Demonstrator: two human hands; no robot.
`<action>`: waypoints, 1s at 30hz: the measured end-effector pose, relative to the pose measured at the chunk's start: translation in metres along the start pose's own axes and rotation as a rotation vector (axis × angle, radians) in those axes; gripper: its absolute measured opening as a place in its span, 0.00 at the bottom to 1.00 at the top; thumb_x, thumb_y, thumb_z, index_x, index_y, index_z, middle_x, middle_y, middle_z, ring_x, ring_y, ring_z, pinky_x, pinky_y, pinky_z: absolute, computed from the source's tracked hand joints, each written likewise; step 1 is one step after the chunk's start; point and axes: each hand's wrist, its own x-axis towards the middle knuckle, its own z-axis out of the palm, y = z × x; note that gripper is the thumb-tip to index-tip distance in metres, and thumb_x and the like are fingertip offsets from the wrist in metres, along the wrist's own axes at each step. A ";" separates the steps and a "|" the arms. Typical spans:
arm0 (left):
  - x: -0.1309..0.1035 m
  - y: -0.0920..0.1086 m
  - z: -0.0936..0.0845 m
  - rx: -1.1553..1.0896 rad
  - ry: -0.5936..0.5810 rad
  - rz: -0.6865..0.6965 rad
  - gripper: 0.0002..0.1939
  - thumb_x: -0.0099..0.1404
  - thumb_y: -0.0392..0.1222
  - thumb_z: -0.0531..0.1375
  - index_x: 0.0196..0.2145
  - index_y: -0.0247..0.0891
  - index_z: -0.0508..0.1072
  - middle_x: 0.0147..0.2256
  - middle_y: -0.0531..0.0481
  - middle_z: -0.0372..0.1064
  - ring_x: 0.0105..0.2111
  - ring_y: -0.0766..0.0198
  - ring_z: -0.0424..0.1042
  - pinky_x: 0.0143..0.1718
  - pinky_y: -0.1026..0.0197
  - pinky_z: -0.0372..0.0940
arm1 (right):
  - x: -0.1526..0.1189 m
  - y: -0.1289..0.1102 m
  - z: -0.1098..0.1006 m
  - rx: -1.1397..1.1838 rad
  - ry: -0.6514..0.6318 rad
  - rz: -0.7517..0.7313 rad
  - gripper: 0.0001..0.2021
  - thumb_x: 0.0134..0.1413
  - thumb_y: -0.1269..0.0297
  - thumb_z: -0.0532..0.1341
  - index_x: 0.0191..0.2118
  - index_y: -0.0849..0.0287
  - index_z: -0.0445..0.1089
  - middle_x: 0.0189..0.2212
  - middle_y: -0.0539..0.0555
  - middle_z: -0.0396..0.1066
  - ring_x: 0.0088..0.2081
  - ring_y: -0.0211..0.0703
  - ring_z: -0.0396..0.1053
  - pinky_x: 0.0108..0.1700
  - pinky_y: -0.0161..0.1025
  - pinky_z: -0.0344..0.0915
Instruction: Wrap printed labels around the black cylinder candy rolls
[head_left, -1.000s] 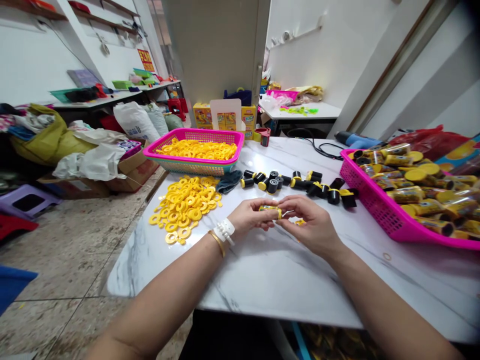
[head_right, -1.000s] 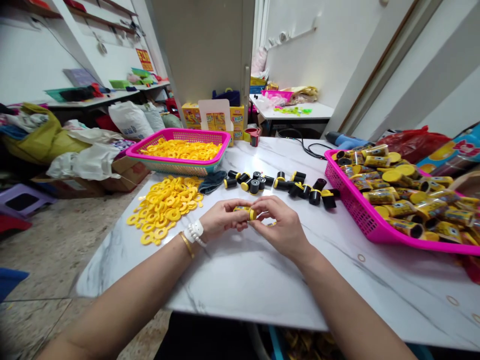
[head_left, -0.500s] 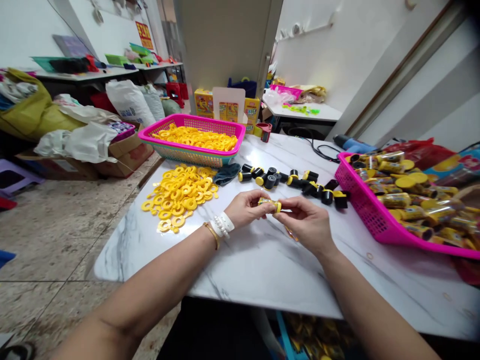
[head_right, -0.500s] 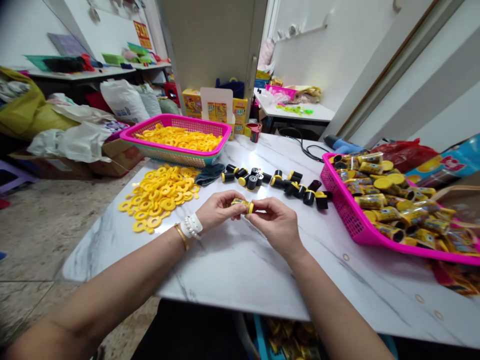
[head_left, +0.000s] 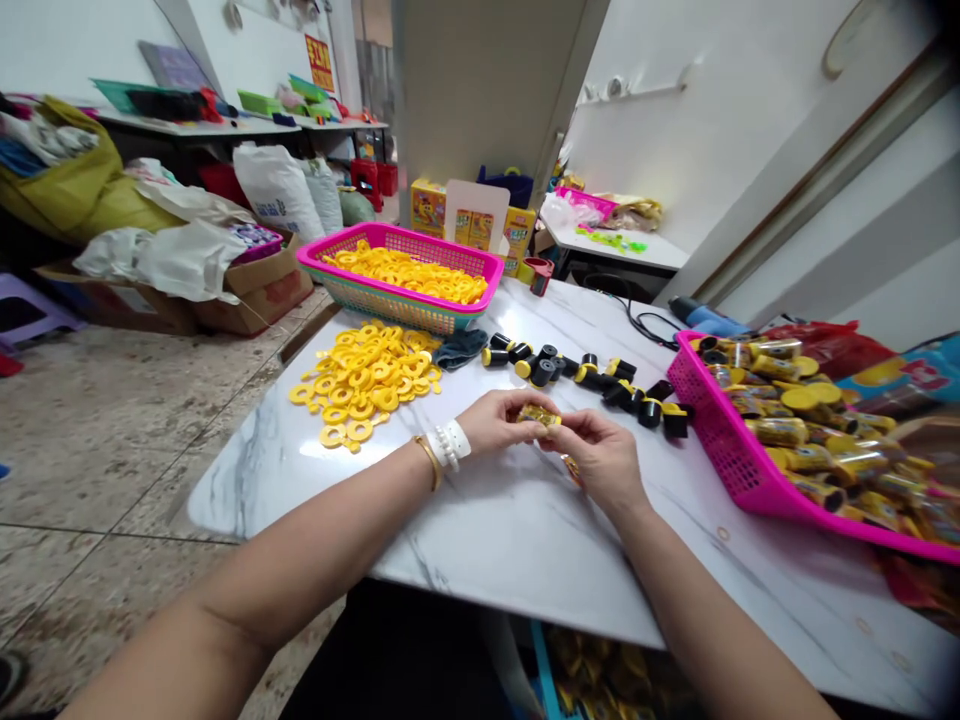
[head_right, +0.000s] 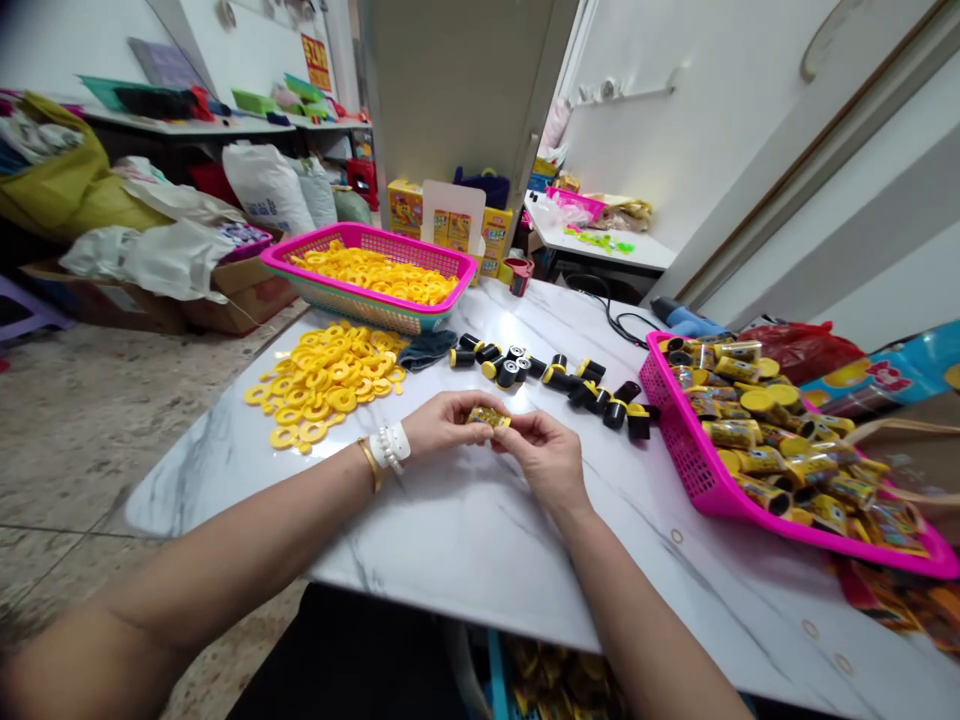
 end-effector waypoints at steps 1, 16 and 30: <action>0.000 -0.001 0.000 0.014 -0.009 0.019 0.17 0.57 0.44 0.69 0.42 0.35 0.76 0.36 0.46 0.74 0.34 0.66 0.72 0.36 0.65 0.65 | 0.001 -0.001 0.001 0.021 -0.010 0.025 0.15 0.42 0.57 0.75 0.32 0.60 0.75 0.26 0.54 0.79 0.27 0.45 0.77 0.34 0.42 0.77; 0.001 -0.005 -0.004 0.042 0.116 0.009 0.17 0.51 0.43 0.71 0.39 0.37 0.79 0.28 0.51 0.71 0.26 0.68 0.67 0.27 0.68 0.59 | 0.004 0.000 0.003 0.166 0.025 0.126 0.16 0.38 0.58 0.76 0.31 0.61 0.76 0.25 0.54 0.79 0.24 0.43 0.77 0.32 0.41 0.77; -0.002 0.005 -0.003 0.193 0.143 -0.050 0.20 0.60 0.56 0.64 0.37 0.34 0.73 0.28 0.53 0.65 0.26 0.69 0.63 0.27 0.67 0.58 | -0.001 -0.001 0.006 0.140 -0.015 0.025 0.17 0.43 0.55 0.74 0.34 0.62 0.76 0.28 0.55 0.78 0.28 0.45 0.77 0.36 0.44 0.77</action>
